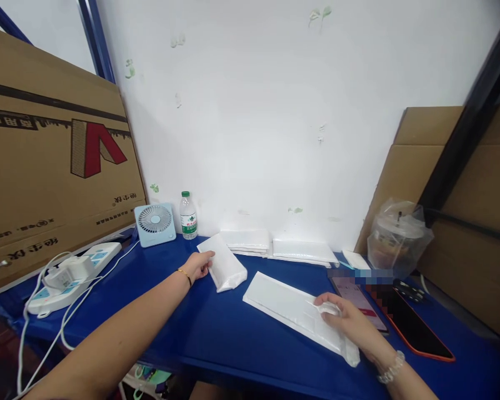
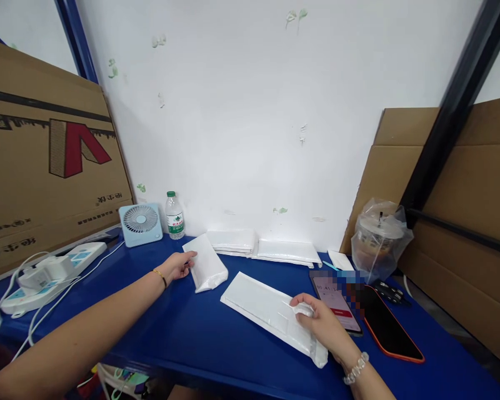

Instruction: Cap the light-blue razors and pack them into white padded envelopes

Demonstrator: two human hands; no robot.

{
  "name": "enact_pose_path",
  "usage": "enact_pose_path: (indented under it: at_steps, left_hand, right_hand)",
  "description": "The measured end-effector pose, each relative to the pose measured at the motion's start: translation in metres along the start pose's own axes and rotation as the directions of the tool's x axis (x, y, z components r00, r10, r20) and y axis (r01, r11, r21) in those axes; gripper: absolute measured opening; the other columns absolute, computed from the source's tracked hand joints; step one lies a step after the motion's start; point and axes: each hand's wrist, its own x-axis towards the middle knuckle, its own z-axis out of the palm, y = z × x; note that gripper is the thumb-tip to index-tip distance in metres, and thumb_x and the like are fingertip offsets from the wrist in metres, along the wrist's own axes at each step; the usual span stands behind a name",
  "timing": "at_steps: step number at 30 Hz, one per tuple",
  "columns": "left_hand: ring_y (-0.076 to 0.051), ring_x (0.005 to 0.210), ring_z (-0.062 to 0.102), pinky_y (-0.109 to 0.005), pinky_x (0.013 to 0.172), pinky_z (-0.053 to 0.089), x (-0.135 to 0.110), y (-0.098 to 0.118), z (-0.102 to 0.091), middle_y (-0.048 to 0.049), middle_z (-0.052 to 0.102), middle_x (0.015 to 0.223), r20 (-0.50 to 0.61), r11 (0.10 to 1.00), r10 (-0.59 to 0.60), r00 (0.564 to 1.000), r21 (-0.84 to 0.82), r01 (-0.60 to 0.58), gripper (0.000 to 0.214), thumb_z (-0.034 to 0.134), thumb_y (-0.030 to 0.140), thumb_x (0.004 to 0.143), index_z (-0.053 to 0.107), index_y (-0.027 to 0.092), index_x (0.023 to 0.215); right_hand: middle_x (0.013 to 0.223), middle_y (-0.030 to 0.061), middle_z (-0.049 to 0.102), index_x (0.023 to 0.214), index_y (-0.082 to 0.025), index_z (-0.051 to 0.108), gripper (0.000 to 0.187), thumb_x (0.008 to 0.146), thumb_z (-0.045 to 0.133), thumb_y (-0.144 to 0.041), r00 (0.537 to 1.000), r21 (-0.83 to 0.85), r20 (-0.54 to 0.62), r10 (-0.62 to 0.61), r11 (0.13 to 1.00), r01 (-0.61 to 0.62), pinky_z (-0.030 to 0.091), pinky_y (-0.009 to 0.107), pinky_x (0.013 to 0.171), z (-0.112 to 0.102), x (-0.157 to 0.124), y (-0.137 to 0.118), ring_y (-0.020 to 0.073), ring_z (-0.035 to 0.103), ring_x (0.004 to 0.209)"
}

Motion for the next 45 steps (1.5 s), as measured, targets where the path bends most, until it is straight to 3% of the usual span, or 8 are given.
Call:
enact_pose_path:
  at_steps: [4,9,12,15,24,34,39,45]
  left_hand:
    - [-0.023,0.061,0.057,-0.026,0.044,0.037,0.010,-0.001,0.011,-0.0067,0.054,0.066,-0.043,0.977,0.095,0.995,0.193,-0.085,0.039,0.075,0.031,0.056,0.045,0.017,0.076]
    - [-0.033,0.113,0.045,-0.040,0.085,0.040,0.006,0.002,0.016,-0.0197,0.049,0.116,0.034,0.836,0.440,0.897,0.349,-0.423,0.052,0.070,0.021,0.057,0.049,0.014,0.104]
    - [-0.028,0.129,0.028,-0.042,0.103,0.023,-0.002,0.014,0.014,-0.0116,0.037,0.137,0.465,0.399,0.648,0.604,0.469,-0.788,0.053,0.057,0.011,0.065,0.050,0.023,0.116]
    - [-0.026,0.136,0.012,-0.048,0.106,0.008,-0.006,0.024,0.016,-0.0040,0.030,0.144,0.836,-0.156,0.446,0.319,0.424,-0.892,0.068,0.055,0.006,0.064,0.043,0.032,0.126]
    - [-0.028,0.121,0.039,-0.040,0.106,0.014,-0.002,0.032,0.024,-0.0096,0.057,0.114,0.906,-0.171,0.327,0.267,0.335,-0.926,0.066,0.060,0.014,0.058,0.050,0.028,0.121]
    - [-0.025,0.100,0.052,-0.035,0.092,0.031,-0.012,0.066,0.028,-0.0079,0.055,0.114,0.757,-0.258,0.580,0.300,0.520,-0.814,0.061,0.047,0.014,0.063,0.042,0.020,0.124]
    - [-0.027,0.114,0.045,-0.037,0.096,0.031,0.014,0.109,0.065,-0.0072,0.046,0.130,0.762,-0.288,0.592,0.262,0.504,-0.815,0.077,0.050,0.012,0.062,0.029,0.023,0.135]
    - [-0.028,0.134,0.014,-0.045,0.108,0.008,0.036,0.067,0.087,-0.0074,0.020,0.147,0.684,-0.277,0.704,0.190,0.511,-0.814,0.076,0.053,0.038,0.076,0.017,0.025,0.141]
  right_hand:
    - [0.091,0.0009,0.062,0.090,-0.022,0.062,0.025,0.068,0.054,-0.029,0.999,-0.010,0.027,-0.030,1.000,0.030,0.041,0.027,0.069,0.000,0.001,0.003,0.0198,0.054,0.078]
    - [0.091,0.0008,0.061,0.093,-0.022,0.060,0.025,0.071,0.051,-0.029,0.998,-0.062,0.048,-0.034,0.997,0.037,0.041,0.027,0.069,0.000,0.002,0.007,0.0194,0.054,0.077]
    - [0.096,0.0009,0.061,0.094,-0.023,0.060,0.025,0.072,0.050,-0.028,0.997,-0.077,0.060,-0.052,0.995,0.057,0.042,0.028,0.071,0.000,0.003,0.008,0.0196,0.055,0.079]
    - [0.099,0.0007,0.061,0.094,-0.023,0.059,0.024,0.072,0.050,-0.026,0.995,-0.086,0.067,-0.079,0.993,0.084,0.042,0.029,0.073,0.000,0.002,0.006,0.0204,0.055,0.082]
    - [0.096,0.0007,0.063,0.091,-0.023,0.061,0.023,0.070,0.050,-0.023,0.989,-0.079,0.034,-0.143,0.986,0.145,0.044,0.029,0.070,-0.002,-0.004,-0.004,0.0202,0.057,0.079]
    - [0.103,-0.0001,0.061,0.095,-0.026,0.057,0.023,0.075,0.047,-0.022,0.987,-0.104,0.088,-0.138,0.984,0.146,0.045,0.026,0.069,-0.001,-0.002,-0.001,0.0192,0.057,0.082]
    - [0.106,0.0002,0.060,0.098,-0.027,0.056,0.024,0.077,0.046,-0.023,0.988,-0.115,0.105,-0.114,0.985,0.126,0.046,0.027,0.070,-0.001,0.001,0.001,0.0203,0.057,0.088]
    - [0.104,0.0012,0.061,0.096,-0.026,0.058,0.024,0.075,0.048,-0.020,0.990,-0.114,0.077,-0.119,0.985,0.127,0.048,0.028,0.073,-0.001,0.003,0.001,0.0223,0.058,0.093]
